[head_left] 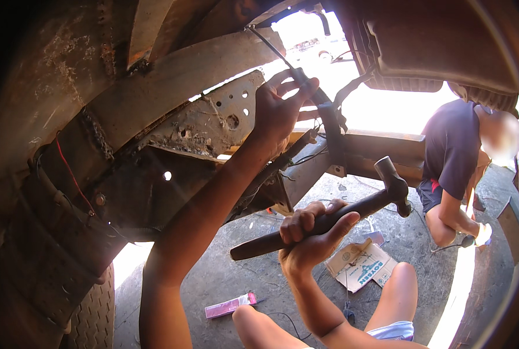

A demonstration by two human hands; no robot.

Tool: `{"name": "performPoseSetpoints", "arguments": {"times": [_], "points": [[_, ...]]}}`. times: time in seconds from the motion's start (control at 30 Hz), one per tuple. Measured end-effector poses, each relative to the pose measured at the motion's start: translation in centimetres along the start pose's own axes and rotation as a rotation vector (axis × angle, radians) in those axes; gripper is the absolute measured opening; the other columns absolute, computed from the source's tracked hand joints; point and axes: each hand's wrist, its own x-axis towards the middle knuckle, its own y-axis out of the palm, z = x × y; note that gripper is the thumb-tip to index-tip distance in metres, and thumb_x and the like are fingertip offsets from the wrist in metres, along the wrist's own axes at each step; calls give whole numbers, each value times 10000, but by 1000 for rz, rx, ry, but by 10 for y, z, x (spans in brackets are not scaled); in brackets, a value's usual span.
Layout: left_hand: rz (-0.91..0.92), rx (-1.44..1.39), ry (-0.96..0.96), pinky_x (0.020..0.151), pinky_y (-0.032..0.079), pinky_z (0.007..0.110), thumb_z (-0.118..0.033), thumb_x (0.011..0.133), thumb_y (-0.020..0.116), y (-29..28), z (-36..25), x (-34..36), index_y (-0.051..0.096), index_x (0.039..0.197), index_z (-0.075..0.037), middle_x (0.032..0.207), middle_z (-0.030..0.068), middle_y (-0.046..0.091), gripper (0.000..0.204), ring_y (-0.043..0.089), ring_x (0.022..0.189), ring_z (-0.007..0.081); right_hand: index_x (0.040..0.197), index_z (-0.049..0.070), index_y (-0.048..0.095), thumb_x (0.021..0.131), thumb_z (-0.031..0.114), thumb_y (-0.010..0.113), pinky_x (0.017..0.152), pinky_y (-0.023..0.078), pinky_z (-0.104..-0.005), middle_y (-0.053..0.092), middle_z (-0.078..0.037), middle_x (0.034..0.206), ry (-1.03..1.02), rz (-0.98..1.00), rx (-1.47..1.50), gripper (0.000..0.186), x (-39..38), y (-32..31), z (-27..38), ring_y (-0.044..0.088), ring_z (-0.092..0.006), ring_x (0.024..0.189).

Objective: The person uses a hammer and chisel to chip away at a metal frame under a vehicle, then switches to a welding torch to weld the same area. A second person is visible nearby using a grinder.

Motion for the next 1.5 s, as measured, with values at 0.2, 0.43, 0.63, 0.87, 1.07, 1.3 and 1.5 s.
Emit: {"name": "performPoseSetpoints", "arguments": {"times": [0.2, 0.43, 0.63, 0.87, 1.07, 1.3, 1.5], "points": [[-8, -34, -5, 674, 655, 390, -113, 848, 742, 0, -1, 1, 575, 1150, 56, 1084, 191, 640, 385, 707, 849, 257, 961, 237, 402, 981, 643, 319, 339, 168, -229, 328, 27, 559, -38, 0, 65, 415, 4, 8, 4, 213, -60, 375], [8, -19, -15, 691, 653, 396, -102, 852, 736, -1, 0, 1, 577, 1133, 53, 1067, 182, 636, 358, 703, 845, 249, 917, 135, 360, 1014, 529, 400, 333, 245, -247, 388, -4, 555, 45, 191, -275, 408, 17, 24, -31, 320, -80, 369], [21, -38, -17, 705, 649, 401, -105, 855, 733, -4, 0, 3, 583, 1117, 47, 1073, 180, 637, 339, 701, 852, 249, 935, 194, 369, 986, 620, 361, 346, 228, -229, 399, 7, 606, -114, 85, 7, 429, 8, 12, -20, 307, -79, 384], [26, -34, -42, 714, 646, 398, -115, 851, 740, -4, 0, 3, 588, 1122, 44, 1043, 166, 655, 350, 703, 852, 248, 908, 156, 385, 992, 596, 383, 336, 247, -238, 370, 4, 559, 144, 136, -312, 447, 15, 8, -21, 307, -79, 365], [195, 87, -184, 689, 613, 329, -163, 905, 681, -2, 1, -5, 606, 1157, 36, 996, 161, 700, 329, 709, 854, 200, 886, 173, 367, 1006, 554, 402, 347, 229, -246, 363, 2, 566, 111, 46, -171, 401, -9, -34, 7, 305, -81, 380], [404, 211, -375, 781, 611, 340, -201, 942, 620, -3, -2, -17, 571, 1217, 49, 1053, 166, 686, 375, 709, 893, 213, 897, 168, 380, 993, 542, 462, 350, 263, -230, 352, 23, 587, 78, -155, -372, 395, -9, -48, 35, 315, -69, 385], [683, 273, -468, 893, 581, 409, -331, 819, 781, -14, 17, -22, 541, 1279, -9, 1194, 180, 620, 610, 672, 1028, 272, 1071, 23, 471, 960, 513, 557, 362, 327, -180, 578, -68, 825, 97, 100, -537, 510, 34, -31, 39, 385, -14, 435]]}}
